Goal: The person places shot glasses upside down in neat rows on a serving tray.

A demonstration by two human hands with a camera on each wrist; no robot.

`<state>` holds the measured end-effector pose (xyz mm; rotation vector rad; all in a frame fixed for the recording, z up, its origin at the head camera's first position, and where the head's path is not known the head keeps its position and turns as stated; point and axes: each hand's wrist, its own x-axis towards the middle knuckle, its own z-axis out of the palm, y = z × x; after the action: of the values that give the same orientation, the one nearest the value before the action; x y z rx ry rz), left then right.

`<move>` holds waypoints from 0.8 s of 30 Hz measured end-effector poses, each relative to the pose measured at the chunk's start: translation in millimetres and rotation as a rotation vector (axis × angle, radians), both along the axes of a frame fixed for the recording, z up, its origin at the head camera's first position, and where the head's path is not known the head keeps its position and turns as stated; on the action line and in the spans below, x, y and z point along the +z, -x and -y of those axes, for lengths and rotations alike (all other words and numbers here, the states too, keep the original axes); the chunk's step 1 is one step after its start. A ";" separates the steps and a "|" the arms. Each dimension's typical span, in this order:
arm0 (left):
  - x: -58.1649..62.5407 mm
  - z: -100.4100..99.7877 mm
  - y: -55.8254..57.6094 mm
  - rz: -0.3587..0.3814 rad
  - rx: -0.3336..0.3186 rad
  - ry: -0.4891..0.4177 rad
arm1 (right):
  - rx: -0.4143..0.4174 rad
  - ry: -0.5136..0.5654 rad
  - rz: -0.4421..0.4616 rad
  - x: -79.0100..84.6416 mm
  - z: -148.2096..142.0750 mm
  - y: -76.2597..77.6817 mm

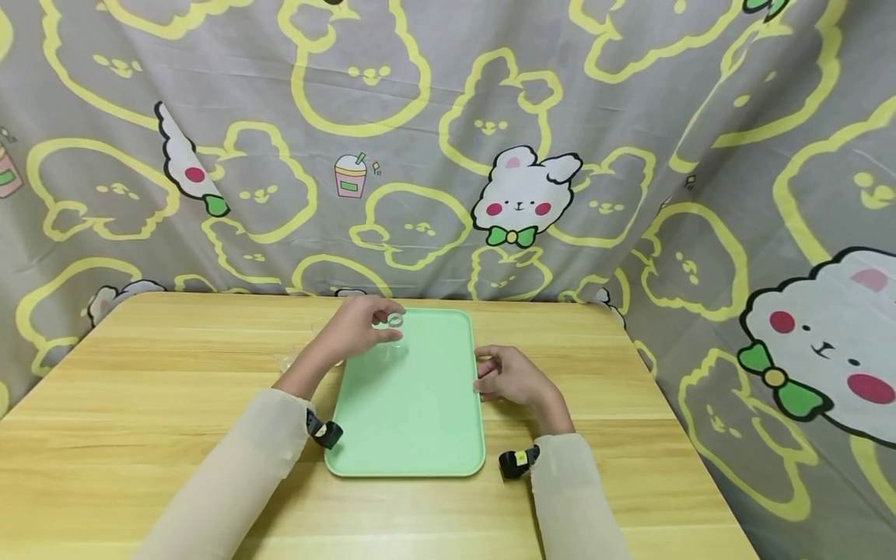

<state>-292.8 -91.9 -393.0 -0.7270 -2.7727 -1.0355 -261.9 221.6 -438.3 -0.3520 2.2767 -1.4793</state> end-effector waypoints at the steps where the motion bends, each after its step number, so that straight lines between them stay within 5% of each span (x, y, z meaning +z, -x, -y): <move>1: 0.8 -1.1 1.0 0.004 -0.009 0.010 | -0.001 0.001 0.001 0.0 -0.2 -0.1; 24: -4.3 -10.1 18.4 0.018 -0.171 0.209 | -0.010 0.007 0.004 -0.8 -0.2 -0.2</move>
<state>-311.2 -81.8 -397.2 -1.0003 -2.9063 -0.7865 -261.7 221.7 -439.1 -0.3395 2.2743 -1.4919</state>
